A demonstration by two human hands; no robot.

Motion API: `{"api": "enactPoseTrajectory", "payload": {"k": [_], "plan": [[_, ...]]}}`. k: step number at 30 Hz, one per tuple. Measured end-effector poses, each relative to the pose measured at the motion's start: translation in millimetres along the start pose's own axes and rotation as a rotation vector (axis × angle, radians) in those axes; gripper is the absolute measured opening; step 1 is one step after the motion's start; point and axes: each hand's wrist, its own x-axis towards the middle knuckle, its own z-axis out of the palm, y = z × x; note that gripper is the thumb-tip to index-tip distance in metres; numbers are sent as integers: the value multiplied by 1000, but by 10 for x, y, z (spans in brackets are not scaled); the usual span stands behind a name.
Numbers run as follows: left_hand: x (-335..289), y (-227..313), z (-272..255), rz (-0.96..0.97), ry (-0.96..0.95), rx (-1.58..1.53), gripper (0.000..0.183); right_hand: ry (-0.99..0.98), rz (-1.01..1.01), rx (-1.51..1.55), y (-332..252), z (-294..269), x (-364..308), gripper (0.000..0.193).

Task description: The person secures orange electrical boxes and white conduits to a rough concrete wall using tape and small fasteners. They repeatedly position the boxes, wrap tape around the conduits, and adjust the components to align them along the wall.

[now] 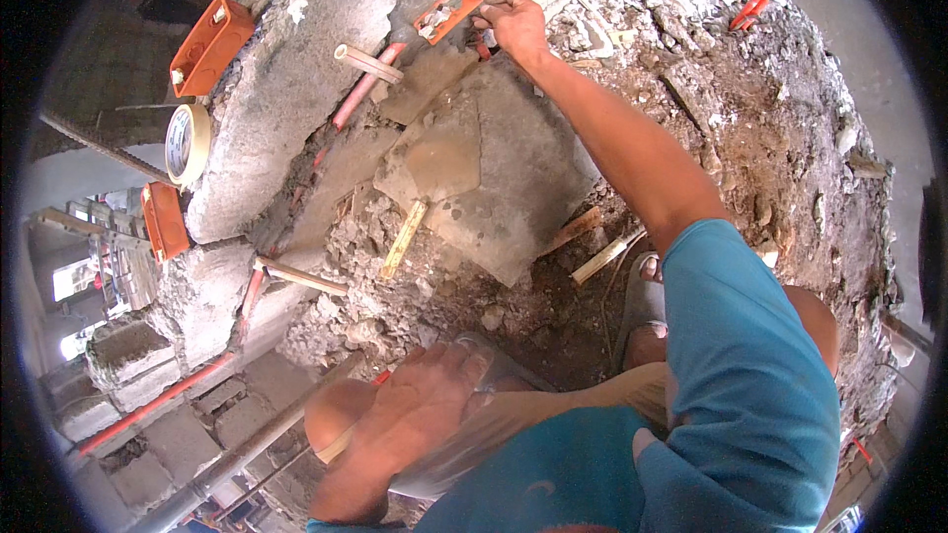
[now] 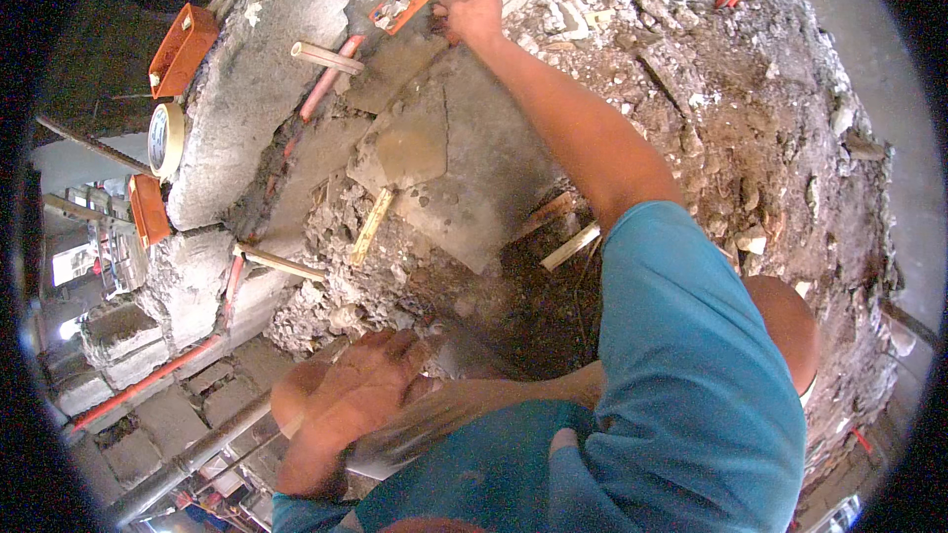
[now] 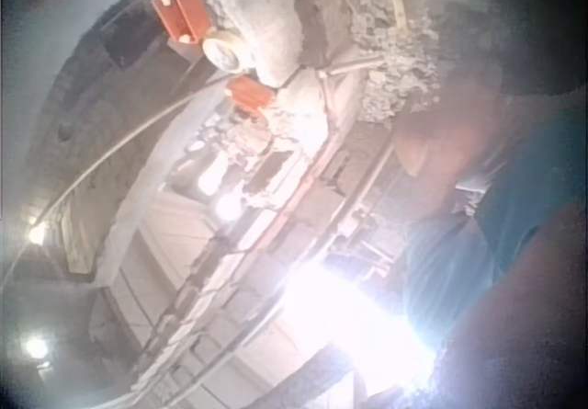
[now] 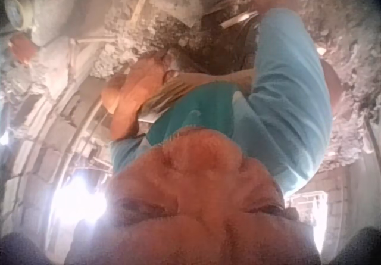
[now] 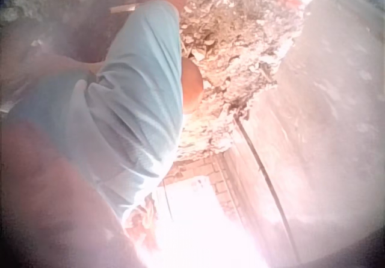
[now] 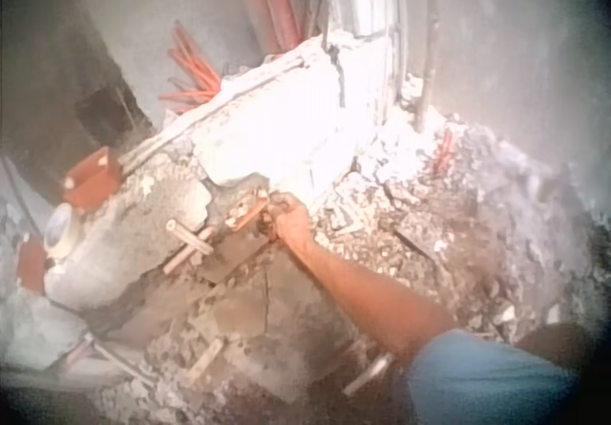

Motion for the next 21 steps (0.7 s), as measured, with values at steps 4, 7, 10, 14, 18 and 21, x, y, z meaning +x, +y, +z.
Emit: {"api": "enactPoseTrajectory", "payload": {"k": [4,7,10,14,18,21], "plan": [[18,-20,-53,-31,-58,-41,40,124,-62,13,95,72,112,14],[14,-67,15,10,6,-28,39,189,-115,-13,133,55,183,12],[-37,-168,170,40,50,-57,46,133,-37,-48,46,162,95,19],[12,-206,114,55,-7,22,46,146,-39,150,1,220,-132,39],[80,-152,-35,10,-33,-25,45,240,14,220,142,91,-221,54],[31,-145,-10,18,-42,-36,46,173,92,193,189,40,-287,60]]}}
